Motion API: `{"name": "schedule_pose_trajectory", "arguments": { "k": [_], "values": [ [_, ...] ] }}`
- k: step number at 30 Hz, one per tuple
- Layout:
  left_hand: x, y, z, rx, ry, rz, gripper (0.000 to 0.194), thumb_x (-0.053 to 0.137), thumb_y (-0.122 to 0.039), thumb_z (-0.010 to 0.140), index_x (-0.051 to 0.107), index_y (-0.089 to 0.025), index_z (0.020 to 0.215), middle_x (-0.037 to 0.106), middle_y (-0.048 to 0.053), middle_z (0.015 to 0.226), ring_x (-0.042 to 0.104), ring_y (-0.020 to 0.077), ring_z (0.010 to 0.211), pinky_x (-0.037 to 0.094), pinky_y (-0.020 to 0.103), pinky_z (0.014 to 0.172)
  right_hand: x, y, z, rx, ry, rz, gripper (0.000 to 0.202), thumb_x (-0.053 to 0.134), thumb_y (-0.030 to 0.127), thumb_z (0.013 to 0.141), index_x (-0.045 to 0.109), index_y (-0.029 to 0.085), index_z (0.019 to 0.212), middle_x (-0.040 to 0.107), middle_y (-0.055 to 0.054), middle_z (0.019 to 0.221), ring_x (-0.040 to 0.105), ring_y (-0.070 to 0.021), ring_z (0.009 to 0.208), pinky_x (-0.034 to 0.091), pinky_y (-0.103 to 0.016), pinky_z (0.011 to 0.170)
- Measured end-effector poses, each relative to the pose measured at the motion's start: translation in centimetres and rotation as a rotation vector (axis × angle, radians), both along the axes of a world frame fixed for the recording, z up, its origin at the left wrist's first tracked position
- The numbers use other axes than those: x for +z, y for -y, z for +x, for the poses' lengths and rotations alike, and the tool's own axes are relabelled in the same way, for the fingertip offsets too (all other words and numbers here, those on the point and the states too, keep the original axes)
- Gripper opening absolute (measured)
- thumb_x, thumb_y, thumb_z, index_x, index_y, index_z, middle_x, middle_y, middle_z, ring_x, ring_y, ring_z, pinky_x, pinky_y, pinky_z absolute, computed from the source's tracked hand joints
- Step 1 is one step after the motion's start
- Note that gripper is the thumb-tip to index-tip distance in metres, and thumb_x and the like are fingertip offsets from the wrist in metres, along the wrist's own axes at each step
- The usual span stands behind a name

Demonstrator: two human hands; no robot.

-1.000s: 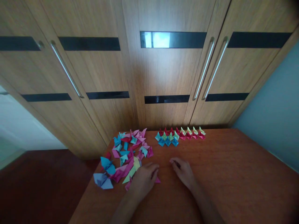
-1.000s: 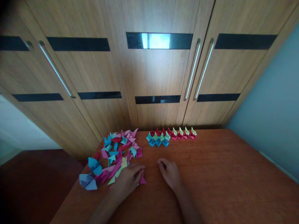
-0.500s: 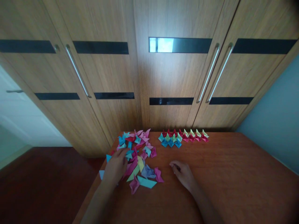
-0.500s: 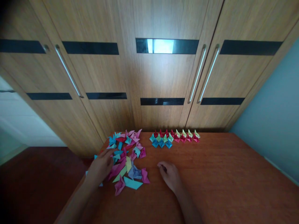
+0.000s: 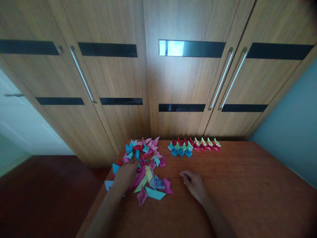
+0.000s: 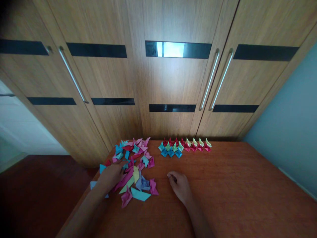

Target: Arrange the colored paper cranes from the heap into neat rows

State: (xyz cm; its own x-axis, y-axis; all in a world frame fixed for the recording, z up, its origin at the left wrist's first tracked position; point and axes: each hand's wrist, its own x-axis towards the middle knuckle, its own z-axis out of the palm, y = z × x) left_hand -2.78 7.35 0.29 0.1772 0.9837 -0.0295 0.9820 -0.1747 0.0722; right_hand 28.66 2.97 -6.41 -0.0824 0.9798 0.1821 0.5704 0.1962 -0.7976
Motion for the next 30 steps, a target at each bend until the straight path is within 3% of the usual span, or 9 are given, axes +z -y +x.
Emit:
{"name": "schedule_pose_trajectory", "arguments": {
  "k": [6, 11, 17, 24, 30],
  "values": [
    [-0.1, -0.3, -0.5, -0.101, 0.138, -0.015, 0.040, 0.046, -0.008, 0.081, 0.058, -0.025, 0.115, 0.063, 0.005, 0.117, 0.058, 0.0205, 0.109, 0.042, 0.029, 0.093, -0.1, -0.1, 0.0, 0.009, 0.006, -0.003, 0.036, 0.039, 0.042, 0.089, 0.066, 0.020, 0.084, 0.068, -0.004, 0.074, 0.061, -0.0177, 0.065, 0.045, -0.026, 0.063],
    [-0.3, -0.5, -1.0, -0.181, 0.246, 0.033, 0.038, 0.045, -0.007, 0.081, 0.061, -0.024, 0.110, 0.064, 0.004, 0.115, 0.058, 0.0187, 0.109, 0.042, 0.027, 0.094, -0.2, -0.1, 0.0, 0.006, -0.004, -0.003, 0.033, 0.040, 0.040, 0.088, 0.066, 0.021, 0.084, 0.068, -0.004, 0.075, 0.061, -0.0175, 0.065, 0.045, -0.026, 0.063],
    [0.0, -0.2, -0.6, -0.162, 0.210, 0.067, 0.037, 0.048, -0.008, 0.080, 0.060, -0.023, 0.112, 0.059, 0.006, 0.119, 0.056, 0.0203, 0.111, 0.042, 0.030, 0.095, -0.1, -0.1, 0.0, 0.004, 0.008, 0.002, 0.034, 0.039, 0.042, 0.089, 0.066, 0.020, 0.083, 0.067, -0.004, 0.073, 0.060, -0.0178, 0.066, 0.044, -0.027, 0.063],
    [0.1, 0.2, 0.9, -0.127, 0.089, -0.009, 0.034, 0.051, -0.010, 0.080, 0.061, -0.025, 0.108, 0.057, 0.006, 0.120, 0.059, 0.0207, 0.104, 0.046, 0.030, 0.085, -0.1, -0.1, 0.0, 0.005, 0.007, 0.007, 0.034, 0.040, 0.041, 0.089, 0.065, 0.020, 0.082, 0.067, -0.004, 0.073, 0.060, -0.0175, 0.066, 0.044, -0.026, 0.064],
    [0.0, 0.6, 1.2, -0.107, 0.126, -0.015, 0.032, 0.048, -0.012, 0.083, 0.062, -0.025, 0.109, 0.059, 0.006, 0.117, 0.060, 0.0204, 0.103, 0.044, 0.029, 0.088, -0.1, -0.1, 0.0, 0.010, 0.010, -0.001, 0.035, 0.039, 0.041, 0.088, 0.066, 0.020, 0.083, 0.068, -0.004, 0.073, 0.061, -0.0177, 0.065, 0.044, -0.026, 0.064]
  ]
}}
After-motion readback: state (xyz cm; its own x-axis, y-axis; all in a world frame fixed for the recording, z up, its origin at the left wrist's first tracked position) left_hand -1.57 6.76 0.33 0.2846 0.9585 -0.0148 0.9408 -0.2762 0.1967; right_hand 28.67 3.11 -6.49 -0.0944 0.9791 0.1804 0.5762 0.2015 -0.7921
